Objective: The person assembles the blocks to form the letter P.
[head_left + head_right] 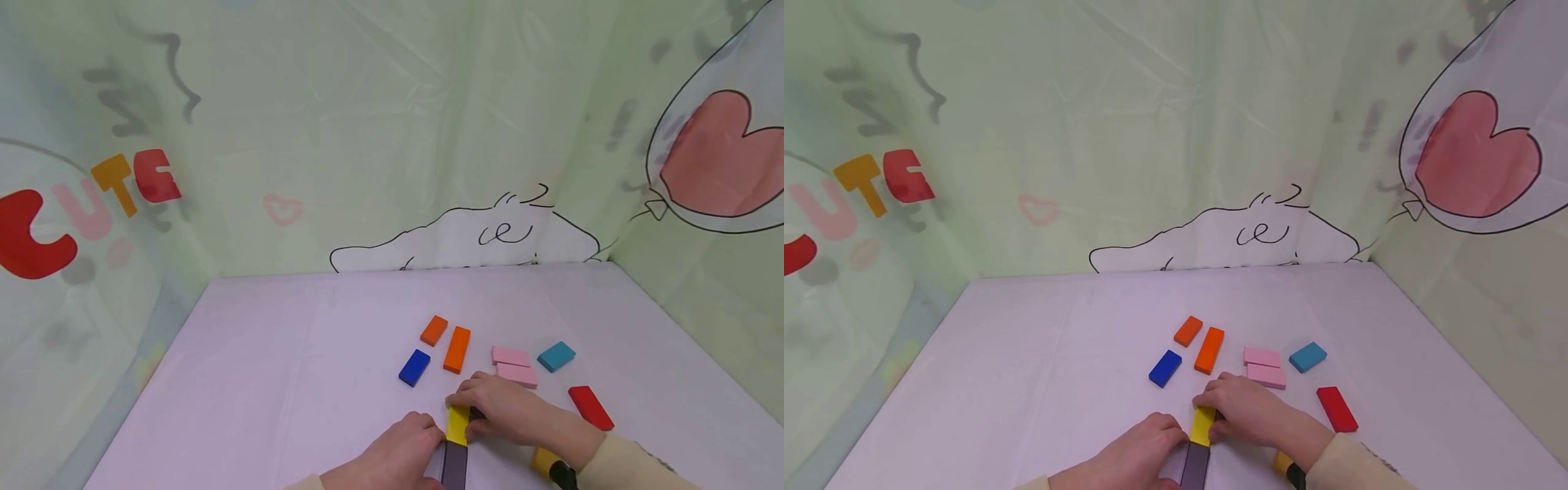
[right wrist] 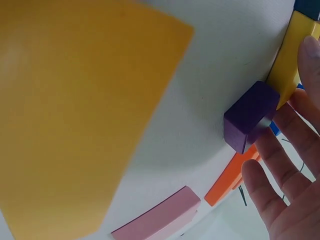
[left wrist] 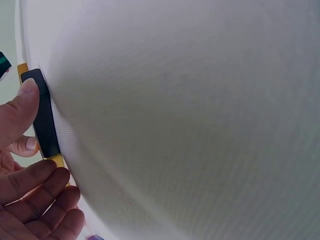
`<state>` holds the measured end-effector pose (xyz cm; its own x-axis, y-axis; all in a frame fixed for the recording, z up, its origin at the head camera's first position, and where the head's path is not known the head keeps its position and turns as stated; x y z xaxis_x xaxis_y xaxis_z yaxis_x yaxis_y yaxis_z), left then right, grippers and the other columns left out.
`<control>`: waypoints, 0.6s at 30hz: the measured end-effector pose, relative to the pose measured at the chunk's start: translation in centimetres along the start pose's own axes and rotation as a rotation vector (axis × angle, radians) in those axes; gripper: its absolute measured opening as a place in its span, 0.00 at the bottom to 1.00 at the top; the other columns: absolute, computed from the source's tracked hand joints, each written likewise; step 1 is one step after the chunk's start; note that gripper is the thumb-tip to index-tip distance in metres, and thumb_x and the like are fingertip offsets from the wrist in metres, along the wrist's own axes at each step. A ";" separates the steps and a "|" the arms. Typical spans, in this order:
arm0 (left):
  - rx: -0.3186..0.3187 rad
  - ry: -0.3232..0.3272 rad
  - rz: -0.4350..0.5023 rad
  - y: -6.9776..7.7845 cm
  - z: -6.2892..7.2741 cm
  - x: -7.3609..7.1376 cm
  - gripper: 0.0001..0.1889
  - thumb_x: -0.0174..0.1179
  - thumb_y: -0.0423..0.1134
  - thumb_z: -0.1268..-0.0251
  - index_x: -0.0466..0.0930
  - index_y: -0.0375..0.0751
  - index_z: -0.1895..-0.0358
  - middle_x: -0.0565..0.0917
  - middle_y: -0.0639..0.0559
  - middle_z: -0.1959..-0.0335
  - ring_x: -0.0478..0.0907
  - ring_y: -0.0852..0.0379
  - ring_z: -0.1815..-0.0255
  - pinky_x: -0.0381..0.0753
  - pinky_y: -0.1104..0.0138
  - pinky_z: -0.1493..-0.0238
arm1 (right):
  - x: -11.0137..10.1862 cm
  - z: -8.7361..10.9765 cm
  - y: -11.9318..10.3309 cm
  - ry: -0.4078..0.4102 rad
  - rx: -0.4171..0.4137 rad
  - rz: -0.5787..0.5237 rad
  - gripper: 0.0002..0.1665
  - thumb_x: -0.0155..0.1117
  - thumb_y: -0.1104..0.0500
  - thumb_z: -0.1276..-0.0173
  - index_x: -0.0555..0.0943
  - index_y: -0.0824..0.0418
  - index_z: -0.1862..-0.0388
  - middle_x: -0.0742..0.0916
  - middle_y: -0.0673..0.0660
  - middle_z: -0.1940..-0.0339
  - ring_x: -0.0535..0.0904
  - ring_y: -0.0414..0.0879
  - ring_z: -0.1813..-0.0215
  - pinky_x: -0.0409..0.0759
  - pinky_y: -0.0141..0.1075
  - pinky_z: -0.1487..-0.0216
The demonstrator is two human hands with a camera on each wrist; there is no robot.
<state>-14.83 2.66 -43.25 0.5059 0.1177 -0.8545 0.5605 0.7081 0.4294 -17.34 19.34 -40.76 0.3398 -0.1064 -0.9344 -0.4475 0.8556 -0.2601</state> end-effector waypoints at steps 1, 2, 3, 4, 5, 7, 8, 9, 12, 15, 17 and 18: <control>-0.003 0.002 -0.003 0.0 0.0 0.0 0.25 0.76 0.51 0.43 0.84 0.48 0.42 0.83 0.61 0.56 0.71 0.69 0.60 0.80 0.75 0.52 | 0.0 0.0 0.0 -0.004 0.001 -0.002 0.27 0.80 0.50 0.44 0.88 0.51 0.44 0.89 0.45 0.57 0.80 0.41 0.53 0.85 0.37 0.48; -0.005 0.003 -0.005 0.0 0.0 0.0 0.25 0.76 0.51 0.43 0.84 0.49 0.43 0.83 0.61 0.56 0.71 0.69 0.60 0.80 0.75 0.52 | 0.0 0.0 0.0 -0.007 0.002 -0.003 0.27 0.80 0.50 0.44 0.88 0.51 0.44 0.89 0.45 0.57 0.80 0.41 0.53 0.85 0.36 0.49; -0.005 0.004 -0.008 0.1 0.0 0.0 0.25 0.76 0.51 0.43 0.84 0.49 0.43 0.83 0.61 0.56 0.71 0.69 0.60 0.80 0.75 0.52 | 0.1 -0.1 -0.1 -0.009 0.004 -0.004 0.28 0.80 0.51 0.44 0.87 0.51 0.43 0.89 0.45 0.57 0.80 0.41 0.53 0.85 0.36 0.49; -0.004 0.005 -0.011 0.1 0.0 0.0 0.25 0.76 0.51 0.43 0.84 0.49 0.43 0.83 0.61 0.56 0.71 0.69 0.61 0.80 0.75 0.52 | 0.1 -0.1 -0.1 -0.009 0.005 -0.002 0.28 0.80 0.51 0.44 0.87 0.51 0.43 0.89 0.45 0.56 0.80 0.41 0.53 0.85 0.36 0.48; -0.003 0.004 -0.012 0.1 0.0 0.0 0.25 0.76 0.51 0.43 0.85 0.49 0.43 0.83 0.61 0.56 0.71 0.68 0.61 0.80 0.75 0.52 | 0.1 -0.1 -0.1 -0.008 0.009 0.002 0.28 0.80 0.50 0.44 0.87 0.51 0.43 0.89 0.45 0.56 0.80 0.41 0.53 0.85 0.37 0.48; 0.002 0.005 -0.021 0.1 0.0 0.0 0.25 0.76 0.51 0.43 0.85 0.49 0.43 0.83 0.61 0.56 0.71 0.68 0.61 0.80 0.75 0.52 | 0.1 0.0 -0.1 -0.001 0.025 0.006 0.29 0.81 0.50 0.45 0.87 0.52 0.42 0.90 0.45 0.55 0.81 0.42 0.53 0.86 0.38 0.47; 0.005 0.006 -0.024 0.2 0.1 0.0 0.25 0.76 0.51 0.43 0.85 0.49 0.43 0.83 0.61 0.56 0.71 0.68 0.60 0.80 0.75 0.52 | 0.1 0.1 -0.1 0.004 0.038 0.006 0.30 0.81 0.50 0.45 0.87 0.52 0.42 0.90 0.46 0.55 0.81 0.42 0.52 0.86 0.38 0.47; 0.007 0.006 -0.024 0.2 0.1 -0.1 0.25 0.76 0.51 0.43 0.85 0.48 0.43 0.83 0.60 0.55 0.71 0.68 0.61 0.80 0.75 0.52 | 0.0 0.1 0.0 0.011 0.053 0.006 0.30 0.81 0.49 0.45 0.87 0.53 0.43 0.90 0.47 0.55 0.81 0.43 0.52 0.86 0.39 0.46; 0.011 0.009 -0.029 0.1 0.1 0.0 0.25 0.76 0.51 0.43 0.85 0.48 0.43 0.83 0.60 0.55 0.71 0.68 0.61 0.80 0.75 0.52 | 0.1 0.3 0.0 0.036 0.097 0.010 0.29 0.82 0.48 0.46 0.88 0.56 0.45 0.90 0.50 0.55 0.82 0.46 0.50 0.86 0.43 0.43; 0.013 0.008 -0.031 0.1 0.1 0.0 0.26 0.76 0.51 0.43 0.85 0.47 0.42 0.83 0.59 0.55 0.71 0.68 0.60 0.81 0.75 0.51 | 0.1 0.6 0.1 0.055 0.129 0.015 0.28 0.83 0.47 0.48 0.89 0.57 0.49 0.90 0.52 0.55 0.82 0.48 0.49 0.85 0.46 0.42; 0.012 0.006 -0.031 0.0 0.0 0.1 0.25 0.76 0.52 0.43 0.85 0.48 0.43 0.83 0.60 0.54 0.72 0.68 0.60 0.81 0.75 0.51 | 0.2 0.7 0.1 0.063 0.138 0.018 0.29 0.83 0.46 0.49 0.89 0.57 0.51 0.89 0.52 0.55 0.82 0.49 0.48 0.85 0.47 0.41; 0.013 0.004 -0.029 0.0 0.0 0.2 0.25 0.75 0.52 0.43 0.85 0.49 0.43 0.83 0.60 0.54 0.72 0.68 0.60 0.81 0.75 0.50 | 0.2 0.8 0.1 0.067 0.139 0.018 0.29 0.83 0.45 0.50 0.89 0.57 0.51 0.89 0.52 0.55 0.82 0.50 0.48 0.85 0.48 0.41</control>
Point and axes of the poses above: each hand's wrist, its own z-axis away from the middle knuckle, its own x-axis out of the palm, y = z × x, the point moved 3 cm from there along -z, towards the middle knuckle
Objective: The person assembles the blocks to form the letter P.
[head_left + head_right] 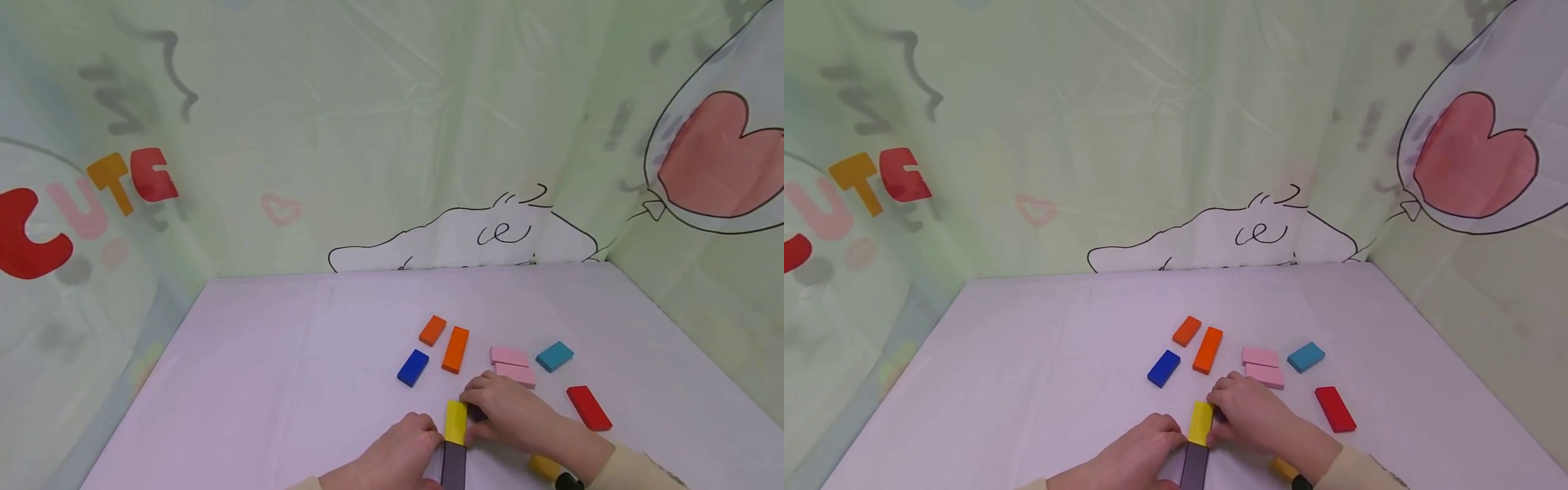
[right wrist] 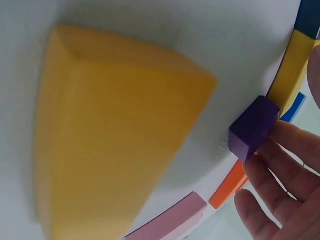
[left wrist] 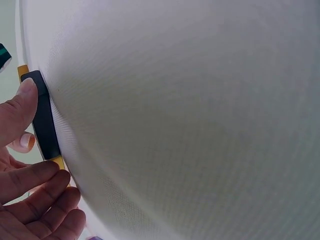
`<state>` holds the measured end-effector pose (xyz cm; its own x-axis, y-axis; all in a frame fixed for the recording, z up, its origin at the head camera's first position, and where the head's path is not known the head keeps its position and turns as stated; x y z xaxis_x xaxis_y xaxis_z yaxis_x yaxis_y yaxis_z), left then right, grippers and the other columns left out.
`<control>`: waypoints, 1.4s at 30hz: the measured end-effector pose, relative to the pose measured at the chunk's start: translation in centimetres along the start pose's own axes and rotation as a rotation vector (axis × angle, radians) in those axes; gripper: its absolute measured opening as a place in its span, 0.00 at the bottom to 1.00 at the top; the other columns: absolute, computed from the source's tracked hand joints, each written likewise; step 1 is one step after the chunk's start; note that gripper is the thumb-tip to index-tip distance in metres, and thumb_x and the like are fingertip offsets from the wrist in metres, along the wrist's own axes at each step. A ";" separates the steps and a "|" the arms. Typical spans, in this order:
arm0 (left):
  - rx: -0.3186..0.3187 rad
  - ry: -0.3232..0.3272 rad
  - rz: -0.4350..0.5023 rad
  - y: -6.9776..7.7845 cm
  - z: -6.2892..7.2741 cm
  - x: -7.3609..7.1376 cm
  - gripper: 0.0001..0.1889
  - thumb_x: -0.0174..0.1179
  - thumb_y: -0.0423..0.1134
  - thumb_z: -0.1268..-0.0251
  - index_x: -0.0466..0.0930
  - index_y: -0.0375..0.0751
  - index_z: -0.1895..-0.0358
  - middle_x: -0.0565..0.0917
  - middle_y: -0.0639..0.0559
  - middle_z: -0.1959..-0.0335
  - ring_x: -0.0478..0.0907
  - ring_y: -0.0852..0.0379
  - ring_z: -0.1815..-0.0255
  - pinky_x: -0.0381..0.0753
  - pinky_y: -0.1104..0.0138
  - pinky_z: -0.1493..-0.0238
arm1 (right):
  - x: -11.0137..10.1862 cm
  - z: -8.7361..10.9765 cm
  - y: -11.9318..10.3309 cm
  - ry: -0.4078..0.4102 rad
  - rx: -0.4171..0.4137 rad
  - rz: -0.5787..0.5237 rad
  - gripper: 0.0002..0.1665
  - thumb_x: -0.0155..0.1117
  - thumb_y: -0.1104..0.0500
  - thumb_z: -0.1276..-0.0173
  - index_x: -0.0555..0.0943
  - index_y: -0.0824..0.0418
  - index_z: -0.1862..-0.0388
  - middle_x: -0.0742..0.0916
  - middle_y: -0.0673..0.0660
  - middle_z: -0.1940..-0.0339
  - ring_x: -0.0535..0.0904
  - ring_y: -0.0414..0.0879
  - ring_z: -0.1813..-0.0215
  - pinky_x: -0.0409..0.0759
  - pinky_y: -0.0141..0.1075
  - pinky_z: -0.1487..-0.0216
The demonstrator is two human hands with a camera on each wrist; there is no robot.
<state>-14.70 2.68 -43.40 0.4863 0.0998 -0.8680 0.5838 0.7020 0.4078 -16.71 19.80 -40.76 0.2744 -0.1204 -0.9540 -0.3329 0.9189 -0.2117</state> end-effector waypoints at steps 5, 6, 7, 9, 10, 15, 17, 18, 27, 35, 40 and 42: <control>0.020 0.000 -0.002 -0.2 -0.2 0.2 0.25 0.75 0.52 0.42 0.85 0.47 0.42 0.83 0.59 0.53 0.72 0.67 0.60 0.82 0.75 0.51 | 0.1 0.1 -0.1 0.017 -0.028 0.000 0.31 0.84 0.43 0.51 0.89 0.58 0.51 0.89 0.53 0.55 0.82 0.50 0.48 0.86 0.48 0.43; 0.022 0.000 -0.002 -0.2 -0.2 0.2 0.25 0.75 0.52 0.42 0.85 0.47 0.42 0.83 0.58 0.53 0.72 0.67 0.60 0.82 0.75 0.51 | 0.2 0.1 -0.2 0.020 -0.033 0.004 0.31 0.84 0.43 0.51 0.89 0.58 0.51 0.89 0.53 0.55 0.82 0.50 0.49 0.86 0.47 0.43; 0.025 0.002 -0.003 -0.2 -0.2 0.2 0.26 0.75 0.52 0.42 0.85 0.46 0.42 0.83 0.58 0.53 0.71 0.67 0.60 0.82 0.75 0.51 | 0.2 0.2 -0.2 0.021 -0.035 0.007 0.31 0.84 0.43 0.51 0.89 0.59 0.51 0.89 0.53 0.55 0.82 0.50 0.49 0.86 0.47 0.43; 0.027 0.006 -0.004 -0.1 -0.2 0.2 0.25 0.75 0.51 0.42 0.85 0.47 0.42 0.83 0.58 0.53 0.71 0.67 0.60 0.82 0.75 0.50 | 0.2 0.2 -0.2 0.026 -0.034 0.015 0.32 0.84 0.43 0.51 0.89 0.59 0.51 0.89 0.53 0.56 0.82 0.49 0.49 0.86 0.46 0.44; 0.027 0.008 -0.006 -0.1 -0.1 0.2 0.25 0.75 0.51 0.42 0.85 0.47 0.42 0.83 0.59 0.53 0.71 0.67 0.60 0.82 0.75 0.51 | 0.3 0.3 -0.2 0.027 -0.031 0.020 0.32 0.84 0.43 0.51 0.89 0.59 0.52 0.88 0.53 0.56 0.82 0.49 0.49 0.86 0.46 0.44; 0.022 0.017 -0.008 0.2 0.0 0.0 0.25 0.75 0.51 0.42 0.86 0.47 0.43 0.83 0.59 0.54 0.71 0.68 0.60 0.81 0.76 0.50 | 0.3 0.3 -0.2 0.029 -0.017 0.022 0.32 0.84 0.43 0.52 0.90 0.59 0.52 0.88 0.53 0.56 0.81 0.49 0.49 0.86 0.46 0.43; 0.026 0.018 -0.007 0.2 0.1 0.0 0.25 0.75 0.51 0.42 0.86 0.46 0.43 0.83 0.59 0.54 0.71 0.68 0.60 0.81 0.76 0.50 | 0.3 0.3 -0.3 0.023 -0.020 0.013 0.32 0.84 0.43 0.51 0.90 0.59 0.51 0.88 0.53 0.56 0.81 0.49 0.49 0.86 0.46 0.42; 0.025 0.016 -0.004 0.2 0.1 -0.1 0.25 0.75 0.51 0.42 0.86 0.46 0.43 0.83 0.58 0.54 0.71 0.68 0.60 0.81 0.76 0.50 | 0.3 0.3 -0.4 0.021 -0.021 0.009 0.32 0.84 0.43 0.51 0.89 0.59 0.51 0.88 0.53 0.56 0.81 0.48 0.49 0.86 0.46 0.42; -0.029 0.005 0.050 0.0 0.3 -0.1 0.24 0.76 0.50 0.43 0.86 0.46 0.44 0.82 0.59 0.55 0.70 0.68 0.62 0.81 0.76 0.53 | 0.3 0.0 -1.0 0.007 -0.031 0.007 0.31 0.84 0.45 0.50 0.89 0.61 0.51 0.88 0.53 0.56 0.80 0.48 0.49 0.86 0.44 0.42; -0.131 0.013 0.132 -1.0 1.7 -0.3 0.24 0.78 0.47 0.45 0.86 0.49 0.44 0.81 0.60 0.53 0.70 0.67 0.61 0.83 0.75 0.49 | 0.2 -1.2 -2.7 0.009 -0.082 0.066 0.29 0.83 0.45 0.48 0.89 0.61 0.53 0.88 0.54 0.56 0.80 0.48 0.51 0.86 0.42 0.44; -0.158 0.015 0.156 -1.5 2.3 -0.4 0.24 0.78 0.46 0.45 0.86 0.48 0.44 0.81 0.59 0.53 0.70 0.66 0.60 0.83 0.74 0.48 | 0.1 -1.9 -3.5 0.010 -0.149 0.085 0.30 0.82 0.43 0.48 0.89 0.61 0.52 0.88 0.54 0.56 0.80 0.48 0.52 0.86 0.41 0.46; -0.169 0.017 0.160 -1.8 2.6 -0.4 0.24 0.78 0.46 0.45 0.86 0.48 0.44 0.81 0.58 0.52 0.70 0.66 0.60 0.83 0.73 0.48 | 0.1 -2.1 -3.8 0.008 -0.162 0.084 0.30 0.83 0.44 0.48 0.89 0.61 0.52 0.88 0.54 0.56 0.80 0.47 0.53 0.86 0.40 0.47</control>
Point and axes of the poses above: each hand's wrist, its own z-axis away from the middle knuckle, its own x-axis out of the palm, y = z × x, the point moved 3 cm from there along -z, towards the middle knuckle
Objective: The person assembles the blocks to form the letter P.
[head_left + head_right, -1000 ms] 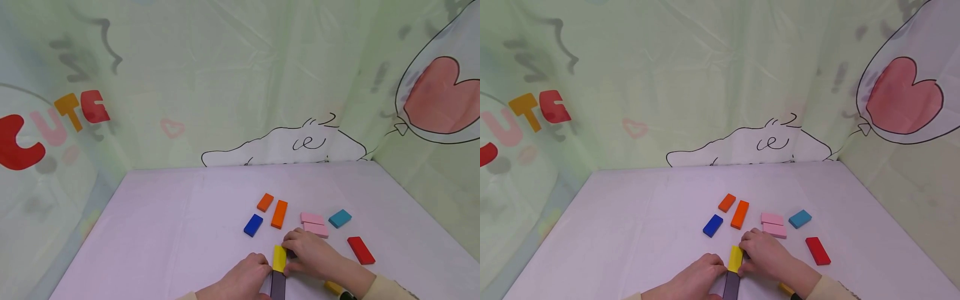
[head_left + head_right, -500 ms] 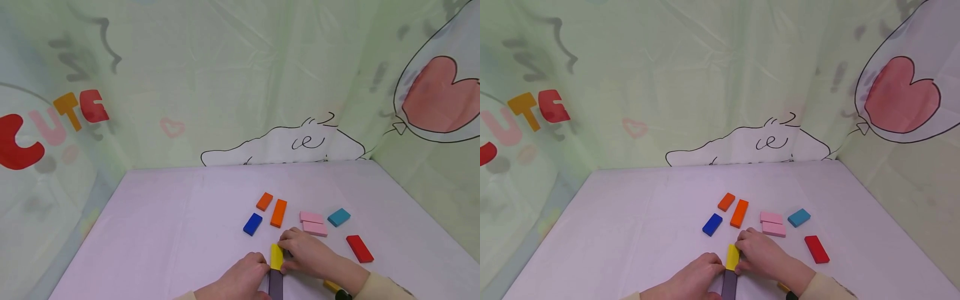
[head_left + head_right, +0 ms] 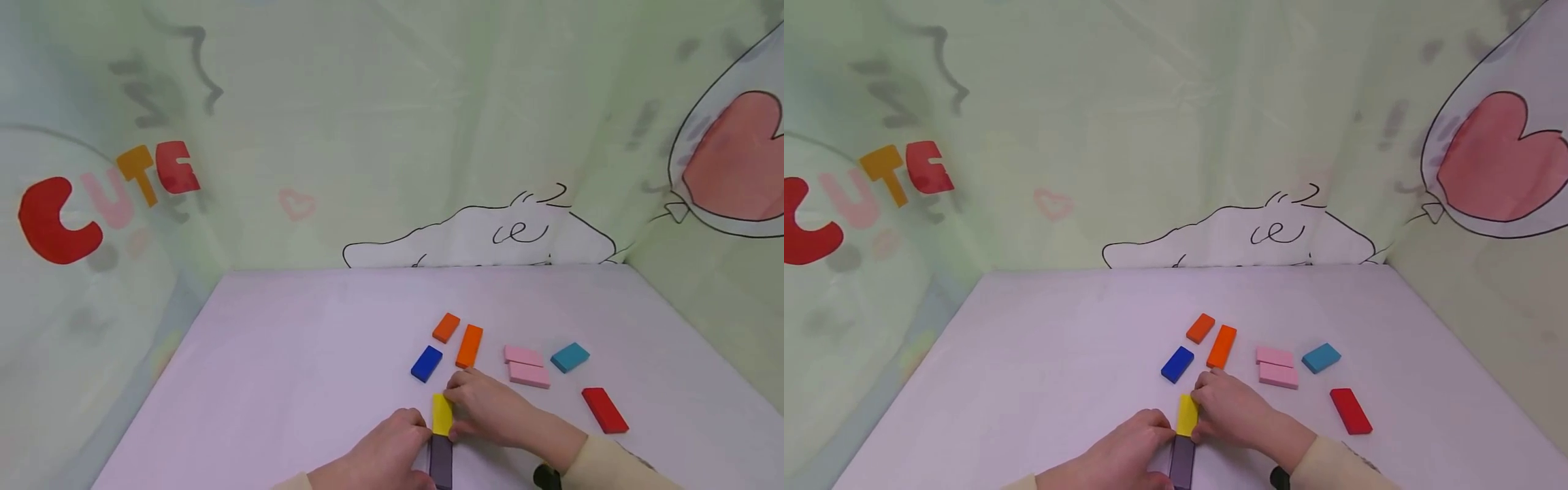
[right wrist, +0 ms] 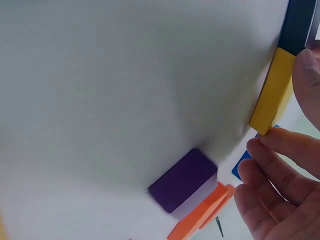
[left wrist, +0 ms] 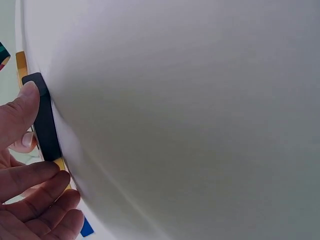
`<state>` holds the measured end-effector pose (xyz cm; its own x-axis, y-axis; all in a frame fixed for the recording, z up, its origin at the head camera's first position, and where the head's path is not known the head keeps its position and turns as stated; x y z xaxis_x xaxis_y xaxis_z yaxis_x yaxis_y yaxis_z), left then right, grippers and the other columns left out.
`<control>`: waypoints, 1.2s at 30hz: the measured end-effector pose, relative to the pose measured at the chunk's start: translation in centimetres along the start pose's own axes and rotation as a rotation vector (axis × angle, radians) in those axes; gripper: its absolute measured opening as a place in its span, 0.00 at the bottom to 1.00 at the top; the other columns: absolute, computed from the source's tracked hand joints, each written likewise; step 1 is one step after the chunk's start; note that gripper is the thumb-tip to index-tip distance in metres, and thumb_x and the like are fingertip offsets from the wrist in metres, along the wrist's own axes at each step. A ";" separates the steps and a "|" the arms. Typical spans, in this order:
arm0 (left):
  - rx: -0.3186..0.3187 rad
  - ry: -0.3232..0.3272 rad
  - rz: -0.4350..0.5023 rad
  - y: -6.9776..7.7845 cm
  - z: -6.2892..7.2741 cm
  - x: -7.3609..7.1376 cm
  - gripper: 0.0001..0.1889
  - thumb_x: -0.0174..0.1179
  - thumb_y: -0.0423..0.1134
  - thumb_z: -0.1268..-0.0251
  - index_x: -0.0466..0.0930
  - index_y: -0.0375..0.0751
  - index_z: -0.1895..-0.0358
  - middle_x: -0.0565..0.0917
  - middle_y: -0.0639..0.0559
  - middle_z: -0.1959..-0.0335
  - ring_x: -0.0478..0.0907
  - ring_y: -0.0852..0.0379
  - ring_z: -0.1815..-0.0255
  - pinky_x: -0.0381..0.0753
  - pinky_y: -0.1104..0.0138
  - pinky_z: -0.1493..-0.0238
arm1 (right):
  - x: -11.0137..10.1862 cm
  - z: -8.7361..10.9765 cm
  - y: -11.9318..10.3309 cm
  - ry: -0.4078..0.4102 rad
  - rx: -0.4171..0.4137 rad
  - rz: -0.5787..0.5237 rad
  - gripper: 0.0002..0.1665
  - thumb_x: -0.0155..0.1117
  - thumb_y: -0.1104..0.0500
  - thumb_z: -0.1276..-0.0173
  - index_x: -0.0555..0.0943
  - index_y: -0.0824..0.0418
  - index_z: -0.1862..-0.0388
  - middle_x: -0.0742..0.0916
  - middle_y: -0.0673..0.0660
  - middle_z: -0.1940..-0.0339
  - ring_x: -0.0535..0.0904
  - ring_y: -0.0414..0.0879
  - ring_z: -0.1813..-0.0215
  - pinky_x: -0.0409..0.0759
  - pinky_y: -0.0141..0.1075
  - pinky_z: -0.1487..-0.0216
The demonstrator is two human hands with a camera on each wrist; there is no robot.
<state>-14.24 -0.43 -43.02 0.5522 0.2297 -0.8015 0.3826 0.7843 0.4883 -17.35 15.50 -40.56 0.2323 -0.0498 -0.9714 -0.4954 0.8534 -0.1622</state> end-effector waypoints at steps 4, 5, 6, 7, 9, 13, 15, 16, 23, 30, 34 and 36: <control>-0.019 0.010 0.006 -0.1 0.2 -0.1 0.24 0.78 0.46 0.45 0.86 0.47 0.44 0.81 0.57 0.51 0.70 0.65 0.59 0.83 0.72 0.47 | -0.1 -0.3 -0.1 -0.002 -0.007 -0.008 0.30 0.83 0.45 0.48 0.89 0.62 0.51 0.88 0.54 0.56 0.80 0.47 0.54 0.87 0.39 0.48; -0.024 0.013 0.008 -0.1 0.3 0.0 0.24 0.78 0.46 0.45 0.86 0.47 0.44 0.81 0.57 0.51 0.70 0.65 0.59 0.83 0.72 0.47 | -0.1 -0.4 -0.1 -0.001 -0.008 -0.013 0.30 0.83 0.46 0.48 0.89 0.62 0.51 0.88 0.55 0.56 0.80 0.47 0.53 0.87 0.40 0.47; -0.026 0.016 0.008 -0.1 0.3 -0.1 0.24 0.78 0.46 0.45 0.86 0.48 0.44 0.81 0.57 0.51 0.70 0.65 0.59 0.83 0.72 0.47 | -0.1 -0.5 -0.1 -0.001 -0.008 -0.020 0.29 0.83 0.46 0.48 0.89 0.62 0.51 0.88 0.55 0.55 0.81 0.47 0.53 0.86 0.40 0.47; -0.028 0.018 0.008 -0.2 0.4 -0.1 0.24 0.78 0.46 0.45 0.86 0.48 0.44 0.81 0.57 0.50 0.70 0.65 0.58 0.83 0.72 0.47 | -0.1 -0.5 -0.1 -0.002 -0.009 -0.024 0.29 0.83 0.46 0.48 0.89 0.62 0.51 0.88 0.55 0.55 0.81 0.47 0.53 0.86 0.40 0.46; -0.032 0.030 0.004 -0.3 0.6 -0.1 0.24 0.78 0.47 0.46 0.87 0.48 0.44 0.81 0.58 0.51 0.70 0.66 0.58 0.83 0.73 0.48 | -0.1 -0.8 -0.2 0.000 -0.023 -0.033 0.29 0.83 0.47 0.47 0.89 0.62 0.51 0.88 0.55 0.55 0.81 0.48 0.52 0.86 0.41 0.45; -0.031 0.056 -0.014 -0.6 1.0 -0.3 0.24 0.78 0.48 0.46 0.87 0.48 0.45 0.81 0.58 0.52 0.70 0.66 0.58 0.82 0.74 0.48 | -0.1 -1.2 -0.5 0.021 -0.060 -0.024 0.29 0.83 0.46 0.48 0.90 0.61 0.52 0.89 0.54 0.56 0.81 0.48 0.52 0.86 0.42 0.45; -0.034 0.072 -0.026 -0.9 1.3 -0.4 0.24 0.78 0.49 0.47 0.87 0.48 0.45 0.81 0.58 0.52 0.70 0.66 0.58 0.82 0.74 0.48 | -0.2 -1.4 -0.8 0.041 -0.089 -0.019 0.28 0.83 0.45 0.48 0.90 0.61 0.52 0.89 0.54 0.57 0.81 0.49 0.53 0.87 0.42 0.46; -0.032 0.083 -0.038 -1.0 1.5 -0.6 0.25 0.78 0.49 0.47 0.87 0.48 0.45 0.81 0.58 0.52 0.71 0.66 0.58 0.82 0.74 0.48 | -0.2 -1.5 -0.9 0.051 -0.104 -0.016 0.28 0.83 0.45 0.48 0.90 0.61 0.53 0.89 0.54 0.57 0.82 0.49 0.53 0.87 0.42 0.46; -0.041 0.176 -0.053 -2.3 3.2 -1.7 0.26 0.79 0.50 0.48 0.87 0.45 0.45 0.81 0.57 0.52 0.72 0.66 0.56 0.81 0.73 0.46 | -0.6 -3.2 -2.6 0.086 -0.163 0.012 0.27 0.83 0.46 0.47 0.89 0.62 0.55 0.89 0.57 0.57 0.82 0.51 0.53 0.87 0.42 0.48; -0.031 0.246 -0.069 -3.8 4.3 -2.8 0.27 0.80 0.47 0.50 0.87 0.42 0.45 0.82 0.56 0.52 0.76 0.64 0.52 0.81 0.71 0.44 | -1.2 -5.2 -4.2 0.092 -0.195 0.039 0.27 0.83 0.48 0.46 0.89 0.63 0.54 0.89 0.58 0.55 0.82 0.52 0.52 0.87 0.41 0.48; -0.046 0.256 -0.037 -4.7 4.7 -3.4 0.27 0.80 0.46 0.49 0.87 0.39 0.45 0.82 0.55 0.52 0.76 0.63 0.52 0.81 0.70 0.43 | -1.3 -6.3 -4.8 0.104 -0.209 0.033 0.27 0.83 0.48 0.45 0.89 0.64 0.53 0.89 0.59 0.55 0.82 0.53 0.51 0.87 0.41 0.46; -0.059 0.260 -0.019 -5.2 4.9 -3.6 0.27 0.80 0.45 0.49 0.87 0.38 0.45 0.82 0.54 0.52 0.76 0.62 0.52 0.82 0.69 0.44 | -1.2 -6.8 -5.0 0.109 -0.209 0.022 0.27 0.82 0.48 0.45 0.89 0.64 0.52 0.89 0.59 0.55 0.82 0.52 0.51 0.87 0.41 0.46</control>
Point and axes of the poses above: each hand's wrist, its own z-axis away from the middle knuckle, its own x-axis out of the palm, y = z × x, the point moved 3 cm from there along -z, towards the middle knuckle
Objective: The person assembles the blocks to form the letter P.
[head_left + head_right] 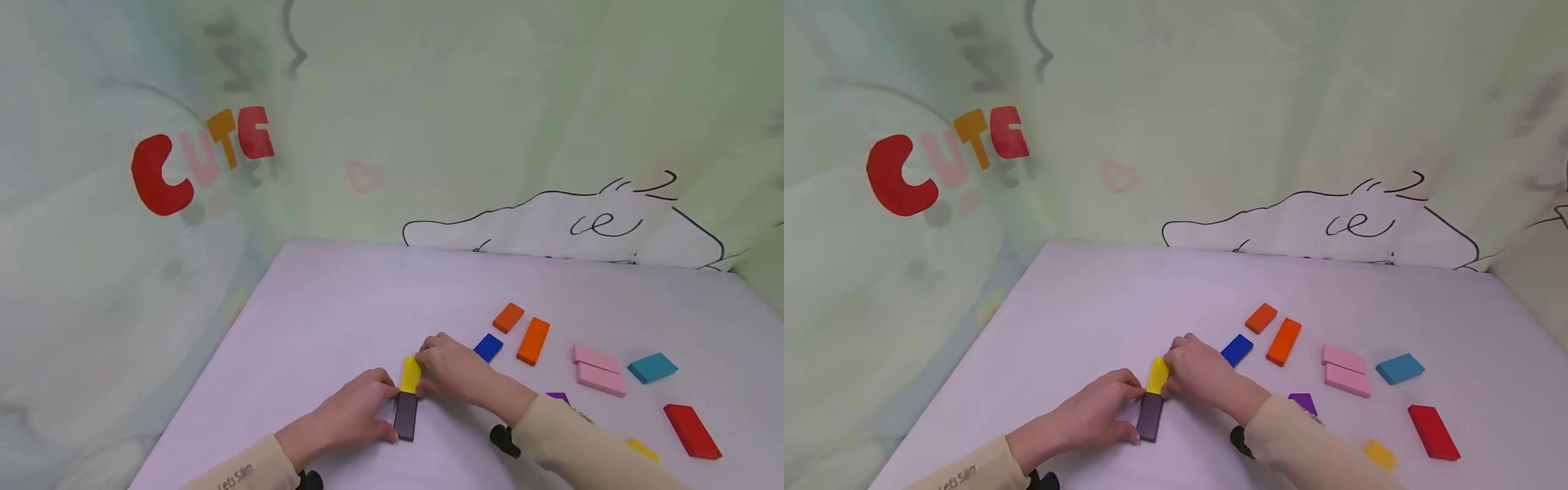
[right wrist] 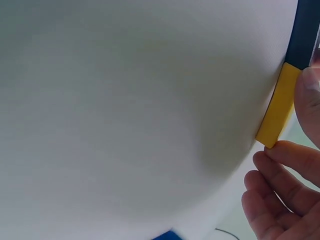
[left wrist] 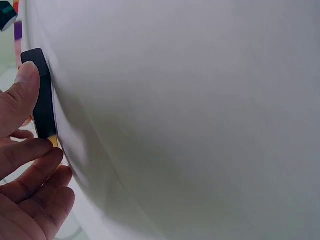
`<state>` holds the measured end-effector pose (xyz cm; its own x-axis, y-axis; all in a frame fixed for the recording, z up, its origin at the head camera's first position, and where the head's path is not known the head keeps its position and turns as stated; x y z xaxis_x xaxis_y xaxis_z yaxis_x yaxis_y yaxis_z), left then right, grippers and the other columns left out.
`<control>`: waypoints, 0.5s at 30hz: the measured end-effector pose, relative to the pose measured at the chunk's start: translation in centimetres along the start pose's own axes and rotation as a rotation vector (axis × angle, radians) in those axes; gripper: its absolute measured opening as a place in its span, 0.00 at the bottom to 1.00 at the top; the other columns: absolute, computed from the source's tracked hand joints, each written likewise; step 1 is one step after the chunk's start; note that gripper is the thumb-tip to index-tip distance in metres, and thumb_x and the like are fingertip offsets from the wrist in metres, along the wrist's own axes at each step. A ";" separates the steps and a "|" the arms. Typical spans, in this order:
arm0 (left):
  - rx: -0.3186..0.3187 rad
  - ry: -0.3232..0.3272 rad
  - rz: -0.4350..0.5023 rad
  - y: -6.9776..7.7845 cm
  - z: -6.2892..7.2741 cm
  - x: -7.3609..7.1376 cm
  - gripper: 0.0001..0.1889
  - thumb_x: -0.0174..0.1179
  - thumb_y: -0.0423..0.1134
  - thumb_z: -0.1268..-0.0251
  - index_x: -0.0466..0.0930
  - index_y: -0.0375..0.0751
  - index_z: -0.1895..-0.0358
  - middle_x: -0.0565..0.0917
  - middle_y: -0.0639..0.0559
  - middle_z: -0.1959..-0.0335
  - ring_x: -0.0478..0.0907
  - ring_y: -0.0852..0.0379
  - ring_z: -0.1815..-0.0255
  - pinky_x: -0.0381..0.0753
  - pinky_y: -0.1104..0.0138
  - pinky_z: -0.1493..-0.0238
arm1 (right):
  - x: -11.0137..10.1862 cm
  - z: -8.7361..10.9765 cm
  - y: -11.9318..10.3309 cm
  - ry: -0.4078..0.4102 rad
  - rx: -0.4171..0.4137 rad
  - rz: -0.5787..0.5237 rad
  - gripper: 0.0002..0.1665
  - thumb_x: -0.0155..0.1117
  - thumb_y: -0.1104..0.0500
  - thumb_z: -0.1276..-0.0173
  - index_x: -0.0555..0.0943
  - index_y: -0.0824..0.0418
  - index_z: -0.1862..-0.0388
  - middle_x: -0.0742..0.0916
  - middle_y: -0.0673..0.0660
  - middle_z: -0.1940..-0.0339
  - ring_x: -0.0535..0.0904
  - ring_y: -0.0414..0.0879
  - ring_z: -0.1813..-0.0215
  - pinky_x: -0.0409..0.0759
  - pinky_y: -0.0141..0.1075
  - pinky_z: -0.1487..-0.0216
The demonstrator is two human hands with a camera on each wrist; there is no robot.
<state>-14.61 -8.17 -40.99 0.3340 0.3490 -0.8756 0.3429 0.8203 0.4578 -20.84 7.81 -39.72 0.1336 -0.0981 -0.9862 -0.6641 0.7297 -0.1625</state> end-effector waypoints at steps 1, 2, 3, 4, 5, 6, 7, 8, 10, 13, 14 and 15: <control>-0.010 0.002 0.006 -0.4 0.1 -0.2 0.27 0.80 0.45 0.49 0.87 0.38 0.45 0.82 0.54 0.52 0.76 0.62 0.52 0.82 0.68 0.43 | 0.1 -0.4 -0.1 0.002 -0.001 -0.008 0.27 0.82 0.48 0.45 0.89 0.64 0.52 0.89 0.59 0.56 0.82 0.52 0.52 0.87 0.41 0.46; -0.023 0.002 0.013 -0.7 0.2 -0.3 0.28 0.80 0.45 0.48 0.87 0.37 0.44 0.82 0.54 0.51 0.77 0.61 0.52 0.82 0.67 0.43 | 0.1 -0.8 -0.2 0.004 -0.003 -0.018 0.27 0.82 0.48 0.45 0.89 0.64 0.51 0.89 0.59 0.56 0.82 0.52 0.52 0.87 0.41 0.46; -0.037 0.002 0.019 -1.1 0.3 -0.5 0.28 0.80 0.44 0.48 0.86 0.37 0.44 0.82 0.53 0.51 0.77 0.61 0.52 0.82 0.67 0.43 | 0.2 -1.2 -0.3 0.004 -0.004 -0.029 0.27 0.82 0.48 0.44 0.88 0.64 0.51 0.89 0.59 0.55 0.82 0.52 0.52 0.86 0.41 0.46; -0.050 0.003 0.025 -1.5 0.4 -0.6 0.28 0.80 0.44 0.48 0.86 0.36 0.43 0.82 0.53 0.51 0.77 0.60 0.52 0.82 0.66 0.42 | 0.3 -1.6 -0.5 0.002 -0.003 -0.041 0.28 0.81 0.48 0.44 0.88 0.64 0.50 0.89 0.59 0.55 0.82 0.52 0.52 0.86 0.41 0.46; -0.063 0.005 0.030 -1.8 0.5 -0.8 0.29 0.80 0.44 0.48 0.86 0.35 0.43 0.82 0.52 0.50 0.77 0.60 0.51 0.82 0.65 0.42 | 0.4 -2.0 -0.7 0.001 -0.006 -0.055 0.28 0.81 0.48 0.43 0.88 0.64 0.49 0.89 0.59 0.55 0.81 0.52 0.52 0.86 0.42 0.46; -0.077 0.006 0.034 -2.2 0.7 -1.0 0.29 0.80 0.44 0.48 0.86 0.35 0.43 0.82 0.52 0.49 0.77 0.59 0.51 0.82 0.65 0.41 | 0.4 -2.4 -0.9 -0.001 -0.007 -0.065 0.28 0.81 0.48 0.43 0.88 0.64 0.48 0.89 0.59 0.54 0.81 0.52 0.52 0.86 0.42 0.45; -0.084 0.009 0.038 -2.5 0.9 -1.1 0.29 0.80 0.44 0.48 0.85 0.34 0.42 0.82 0.51 0.49 0.77 0.59 0.50 0.83 0.64 0.41 | 0.5 -2.8 -1.1 -0.001 -0.012 -0.069 0.29 0.80 0.48 0.42 0.88 0.64 0.47 0.89 0.59 0.54 0.81 0.52 0.51 0.86 0.42 0.45; -0.091 0.014 0.042 -2.8 1.1 -1.3 0.29 0.80 0.44 0.48 0.85 0.34 0.42 0.82 0.51 0.49 0.78 0.58 0.50 0.83 0.63 0.41 | 0.5 -3.2 -1.3 -0.001 -0.018 -0.071 0.29 0.80 0.48 0.42 0.88 0.64 0.47 0.89 0.60 0.53 0.81 0.52 0.51 0.86 0.42 0.45; -0.096 0.025 0.043 -3.3 1.5 -1.5 0.30 0.80 0.43 0.48 0.85 0.33 0.42 0.82 0.50 0.49 0.78 0.57 0.50 0.83 0.62 0.41 | 0.7 -3.8 -1.8 -0.004 -0.022 -0.077 0.29 0.80 0.48 0.42 0.87 0.64 0.46 0.89 0.60 0.53 0.80 0.52 0.51 0.85 0.42 0.45; -0.104 0.032 0.034 -4.0 2.1 -1.6 0.30 0.80 0.43 0.49 0.85 0.33 0.42 0.82 0.50 0.49 0.78 0.57 0.50 0.83 0.62 0.42 | 0.9 -4.4 -2.4 -0.008 -0.030 -0.093 0.30 0.80 0.48 0.41 0.87 0.64 0.46 0.88 0.59 0.53 0.80 0.51 0.52 0.85 0.42 0.45; -0.106 0.034 0.031 -4.2 2.3 -1.6 0.30 0.80 0.43 0.49 0.85 0.33 0.42 0.82 0.50 0.49 0.78 0.57 0.50 0.83 0.62 0.42 | 1.0 -4.5 -2.6 -0.009 -0.036 -0.103 0.30 0.80 0.48 0.42 0.87 0.65 0.46 0.88 0.59 0.53 0.80 0.51 0.52 0.85 0.42 0.46; -0.109 0.034 0.029 -4.4 2.5 -1.6 0.30 0.80 0.43 0.49 0.85 0.33 0.42 0.82 0.50 0.49 0.78 0.57 0.50 0.83 0.62 0.42 | 1.1 -4.7 -2.8 -0.011 -0.040 -0.113 0.30 0.80 0.48 0.42 0.87 0.65 0.46 0.88 0.59 0.53 0.79 0.51 0.53 0.85 0.42 0.47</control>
<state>-14.44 -13.47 -41.17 0.3120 0.3865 -0.8679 0.2357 0.8535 0.4648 -22.27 2.51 -40.54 0.2170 -0.1710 -0.9611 -0.6730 0.6869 -0.2742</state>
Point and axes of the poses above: each hand's wrist, its own z-axis away from the middle knuckle, its own x-axis out of the palm, y = z × x, the point moved 3 cm from there along -z, towards the middle knuckle
